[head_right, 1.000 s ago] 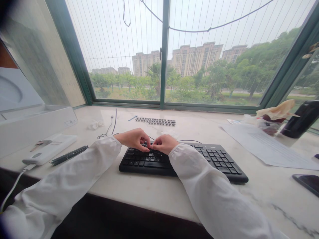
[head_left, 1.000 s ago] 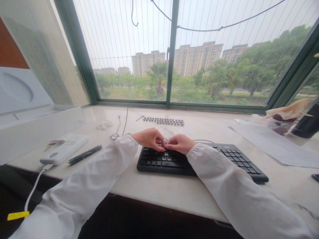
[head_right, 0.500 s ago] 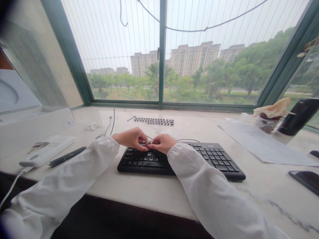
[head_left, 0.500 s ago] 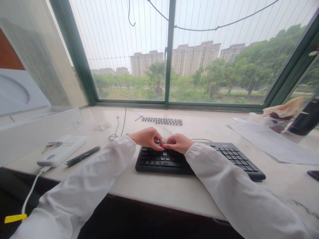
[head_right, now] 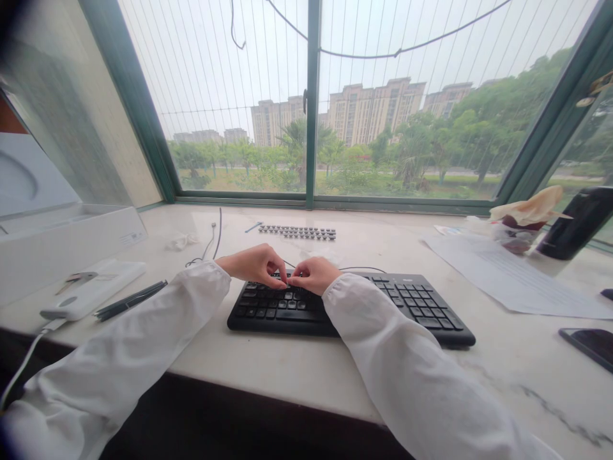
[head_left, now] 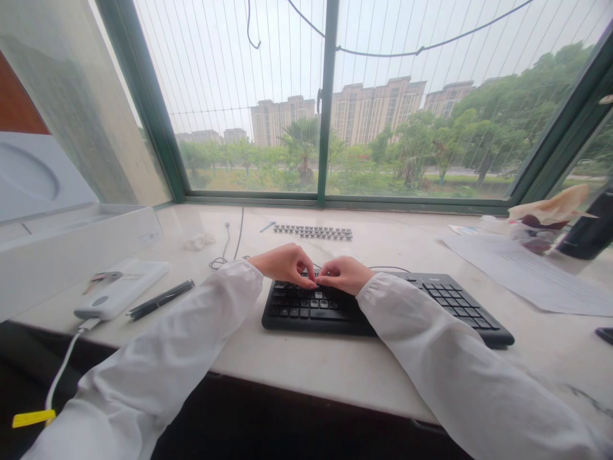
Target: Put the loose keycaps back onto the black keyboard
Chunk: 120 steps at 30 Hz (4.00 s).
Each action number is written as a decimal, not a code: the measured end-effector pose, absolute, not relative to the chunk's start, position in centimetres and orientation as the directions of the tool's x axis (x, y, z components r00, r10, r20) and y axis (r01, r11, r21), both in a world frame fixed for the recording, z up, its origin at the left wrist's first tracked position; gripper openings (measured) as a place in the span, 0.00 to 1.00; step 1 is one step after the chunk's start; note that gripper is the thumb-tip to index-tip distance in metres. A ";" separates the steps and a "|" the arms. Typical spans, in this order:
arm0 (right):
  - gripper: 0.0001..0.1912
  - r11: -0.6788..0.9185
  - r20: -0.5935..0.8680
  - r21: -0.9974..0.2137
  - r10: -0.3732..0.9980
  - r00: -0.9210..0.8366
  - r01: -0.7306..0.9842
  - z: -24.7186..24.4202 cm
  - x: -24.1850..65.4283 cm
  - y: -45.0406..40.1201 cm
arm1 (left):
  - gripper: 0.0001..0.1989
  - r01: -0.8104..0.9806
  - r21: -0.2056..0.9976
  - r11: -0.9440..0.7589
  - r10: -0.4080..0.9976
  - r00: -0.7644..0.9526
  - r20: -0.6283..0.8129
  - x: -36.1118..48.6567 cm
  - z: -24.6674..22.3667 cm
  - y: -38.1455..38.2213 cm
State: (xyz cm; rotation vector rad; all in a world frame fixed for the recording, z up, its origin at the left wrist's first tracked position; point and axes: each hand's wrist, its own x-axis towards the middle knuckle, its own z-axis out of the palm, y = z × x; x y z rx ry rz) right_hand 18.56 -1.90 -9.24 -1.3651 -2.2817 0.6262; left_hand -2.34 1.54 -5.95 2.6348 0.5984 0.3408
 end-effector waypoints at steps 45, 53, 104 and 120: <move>0.14 0.371 0.065 -0.564 0.910 -0.409 0.738 -8.5 18.4 -2.5 | 0.18 0.376 0.471 -0.798 0.465 0.881 0.083 -2.3 -5.9 1.5; 0.14 0.370 0.038 -0.545 0.907 -0.419 0.752 -8.5 18.3 -2.2 | 0.15 0.407 0.498 -0.766 0.510 0.856 0.084 -2.0 -6.0 1.2; 0.12 0.218 -0.237 -0.555 0.884 -0.403 0.803 -7.9 17.4 -0.3 | 0.27 0.663 0.451 -0.597 0.650 0.730 -0.213 0.1 -5.9 2.6; 0.13 0.242 -0.071 -0.580 0.936 -0.344 0.778 -7.4 18.3 -1.9 | 0.29 0.579 0.662 -0.476 0.705 0.701 -0.107 -2.0 -7.1 3.1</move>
